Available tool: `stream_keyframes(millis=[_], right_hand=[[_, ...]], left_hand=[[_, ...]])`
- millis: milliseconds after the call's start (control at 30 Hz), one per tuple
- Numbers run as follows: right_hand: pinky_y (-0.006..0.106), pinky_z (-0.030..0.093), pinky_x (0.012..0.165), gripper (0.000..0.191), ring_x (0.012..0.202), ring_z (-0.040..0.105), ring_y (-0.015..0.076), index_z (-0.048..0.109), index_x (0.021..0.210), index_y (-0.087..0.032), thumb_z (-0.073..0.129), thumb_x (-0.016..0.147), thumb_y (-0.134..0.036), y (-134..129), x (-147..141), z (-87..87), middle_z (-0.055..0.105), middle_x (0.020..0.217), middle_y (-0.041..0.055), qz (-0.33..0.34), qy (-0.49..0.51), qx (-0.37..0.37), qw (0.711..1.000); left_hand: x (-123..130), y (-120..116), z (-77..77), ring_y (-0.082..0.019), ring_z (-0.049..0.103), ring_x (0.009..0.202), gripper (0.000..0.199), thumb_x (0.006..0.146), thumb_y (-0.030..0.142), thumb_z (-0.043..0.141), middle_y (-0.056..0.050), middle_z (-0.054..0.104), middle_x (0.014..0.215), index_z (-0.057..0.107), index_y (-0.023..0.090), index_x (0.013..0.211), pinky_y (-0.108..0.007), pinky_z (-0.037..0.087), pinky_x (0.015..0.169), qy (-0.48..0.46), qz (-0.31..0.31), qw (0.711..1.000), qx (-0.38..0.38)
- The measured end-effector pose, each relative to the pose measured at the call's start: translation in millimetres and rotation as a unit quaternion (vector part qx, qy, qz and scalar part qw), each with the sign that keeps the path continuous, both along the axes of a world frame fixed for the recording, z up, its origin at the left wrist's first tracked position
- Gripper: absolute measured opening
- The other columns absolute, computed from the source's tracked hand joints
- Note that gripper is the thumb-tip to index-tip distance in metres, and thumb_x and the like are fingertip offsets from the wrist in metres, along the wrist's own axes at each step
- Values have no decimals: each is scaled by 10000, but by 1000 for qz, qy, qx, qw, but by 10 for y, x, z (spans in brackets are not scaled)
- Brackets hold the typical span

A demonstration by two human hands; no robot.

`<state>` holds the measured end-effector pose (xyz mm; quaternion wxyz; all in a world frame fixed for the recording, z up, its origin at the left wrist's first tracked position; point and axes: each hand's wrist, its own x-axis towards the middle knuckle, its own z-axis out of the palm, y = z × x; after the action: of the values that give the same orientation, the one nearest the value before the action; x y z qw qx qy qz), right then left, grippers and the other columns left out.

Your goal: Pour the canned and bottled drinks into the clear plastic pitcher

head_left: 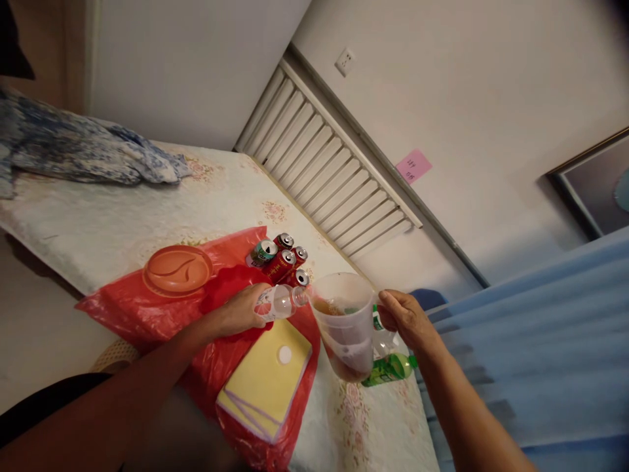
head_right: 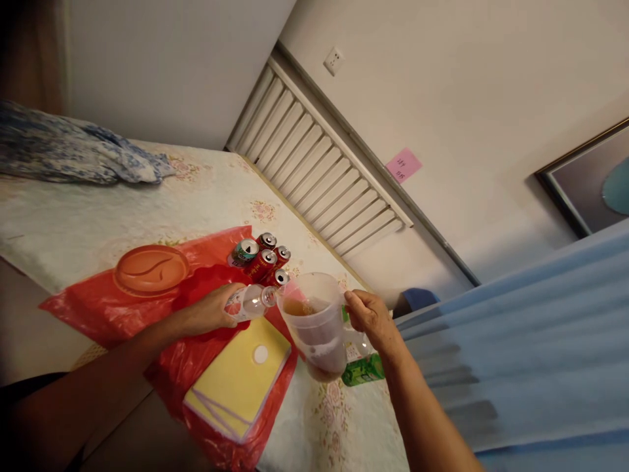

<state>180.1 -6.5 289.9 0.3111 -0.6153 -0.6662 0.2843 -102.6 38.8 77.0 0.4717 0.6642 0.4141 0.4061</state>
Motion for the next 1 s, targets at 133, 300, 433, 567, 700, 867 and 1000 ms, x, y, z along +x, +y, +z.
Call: stream_keyframes(millis=[133,300,433,567,700,867,1000], right_hand=[[237,251,428,548,410,272,77,426,528,-217,593,844,-632,-18,132,-189,337,429,-74,8,41,-19,999],[256,263,434,569,402,310,92,396,459,-225,641,801,-607,-49,194,-330,334,398,-62,-34,128,-13,991],[251,287,447,512,418,315,83,428,467,-213,740,691,-552,-60,175,-404,357,415,-65,-84,199,-20,976],[224,248,418,469,418,284,62,436,502,-205,802,595,-482,-18,186,-541,383,447,-77,-136,280,7,950],[202,190,382,452,399,223,47,413,573,-214,802,617,-440,10,181,-698,342,456,-110,-194,349,72,914],[198,162,360,455,375,150,38,355,608,-232,752,691,-438,-31,70,-779,260,454,-135,-191,371,115,901],[215,188,368,459,362,175,48,317,601,-236,692,754,-451,-24,-69,-774,268,443,-126,-158,365,121,909]], left_hand=[[-3,13,-13,-243,653,846,528,566,244,683,-42,685,968,598,183,1084,-313,499,687,-39,-4,999,-23],[-16,58,-15,-237,661,860,588,543,214,640,-28,697,988,577,196,1127,-301,503,708,-72,28,996,-45],[-37,102,-4,-242,659,896,618,540,262,657,-14,694,1002,561,206,1148,-302,509,753,-73,94,991,-53],[-63,124,5,-243,659,934,667,549,313,669,-20,694,1058,540,209,1194,-333,517,832,-103,130,985,-53],[-94,132,10,-242,658,921,669,552,335,681,-25,692,1050,536,197,1189,-332,517,832,-110,158,980,-52],[-144,125,50,-230,648,925,615,583,347,687,-17,682,1036,543,193,1160,-318,514,826,-111,195,974,-35],[-181,79,134,-219,640,911,620,608,359,689,-11,675,1044,534,198,1186,-336,514,854,-92,256,962,-9]])
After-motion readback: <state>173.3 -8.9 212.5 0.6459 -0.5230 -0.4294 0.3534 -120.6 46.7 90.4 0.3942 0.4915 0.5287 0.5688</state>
